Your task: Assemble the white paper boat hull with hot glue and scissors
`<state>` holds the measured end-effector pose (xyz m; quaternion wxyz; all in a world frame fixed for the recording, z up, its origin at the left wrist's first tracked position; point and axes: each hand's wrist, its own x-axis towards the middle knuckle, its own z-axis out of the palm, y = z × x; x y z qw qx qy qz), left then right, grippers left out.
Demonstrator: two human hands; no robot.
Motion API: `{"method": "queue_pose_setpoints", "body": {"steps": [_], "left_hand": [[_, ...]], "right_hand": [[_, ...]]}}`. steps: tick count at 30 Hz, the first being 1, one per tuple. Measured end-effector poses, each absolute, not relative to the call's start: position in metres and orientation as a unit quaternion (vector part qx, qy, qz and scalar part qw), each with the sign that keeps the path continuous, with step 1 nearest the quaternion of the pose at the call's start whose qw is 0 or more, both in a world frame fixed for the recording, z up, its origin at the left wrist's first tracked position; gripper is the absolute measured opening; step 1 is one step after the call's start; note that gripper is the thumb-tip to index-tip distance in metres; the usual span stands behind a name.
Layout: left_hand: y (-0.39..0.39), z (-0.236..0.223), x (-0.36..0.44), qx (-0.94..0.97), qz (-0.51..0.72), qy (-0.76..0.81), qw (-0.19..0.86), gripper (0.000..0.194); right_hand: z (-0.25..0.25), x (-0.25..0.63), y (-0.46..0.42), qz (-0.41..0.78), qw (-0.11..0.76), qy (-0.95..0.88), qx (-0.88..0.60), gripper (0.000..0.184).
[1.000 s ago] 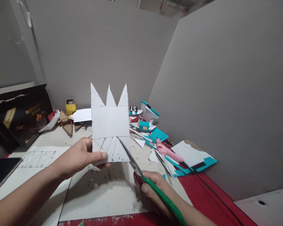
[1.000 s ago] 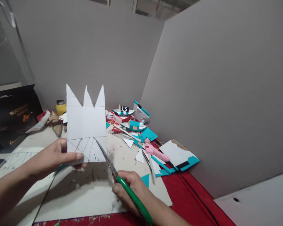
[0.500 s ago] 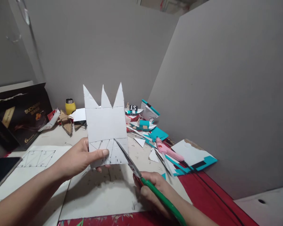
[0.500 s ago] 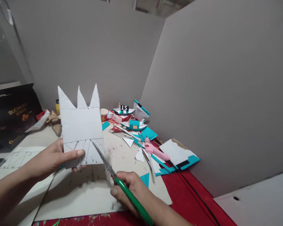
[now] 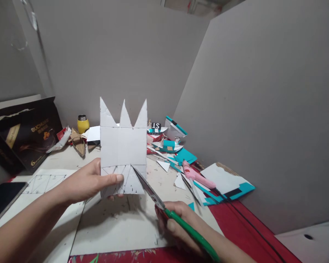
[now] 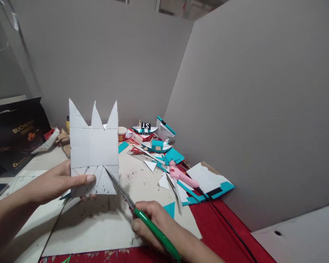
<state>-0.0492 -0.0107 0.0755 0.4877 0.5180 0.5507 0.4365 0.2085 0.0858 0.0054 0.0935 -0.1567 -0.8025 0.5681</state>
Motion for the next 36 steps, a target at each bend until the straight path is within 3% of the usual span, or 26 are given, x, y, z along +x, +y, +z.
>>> {"method": "queue_pose_setpoints", "body": {"steps": [6,14,21,29,36], "left_hand": [[-0.005,0.071,-0.045,0.443,0.556,0.51,0.485,0.022],[-0.003,0.074,-0.03,0.298,0.711,0.462,0.439,0.053],[-0.004,0.064,-0.015,0.276,0.718,0.451,0.453,0.059],[-0.005,0.065,-0.014,0.281,0.759,0.43,0.4,0.052],[-0.006,0.058,-0.005,0.293,0.729,0.46,0.414,0.051]], "right_hand": [[0.001,0.211,0.09,0.573,0.095,-0.803,-0.136,0.056],[0.004,0.21,0.088,0.458,0.126,-0.863,-0.174,0.052],[0.001,0.208,0.079,0.392,0.099,-0.893,-0.199,0.034],[0.002,0.207,0.08,0.385,0.112,-0.894,-0.201,0.031],[-0.003,0.206,0.078,0.383,0.12,-0.894,-0.201,0.032]]}}
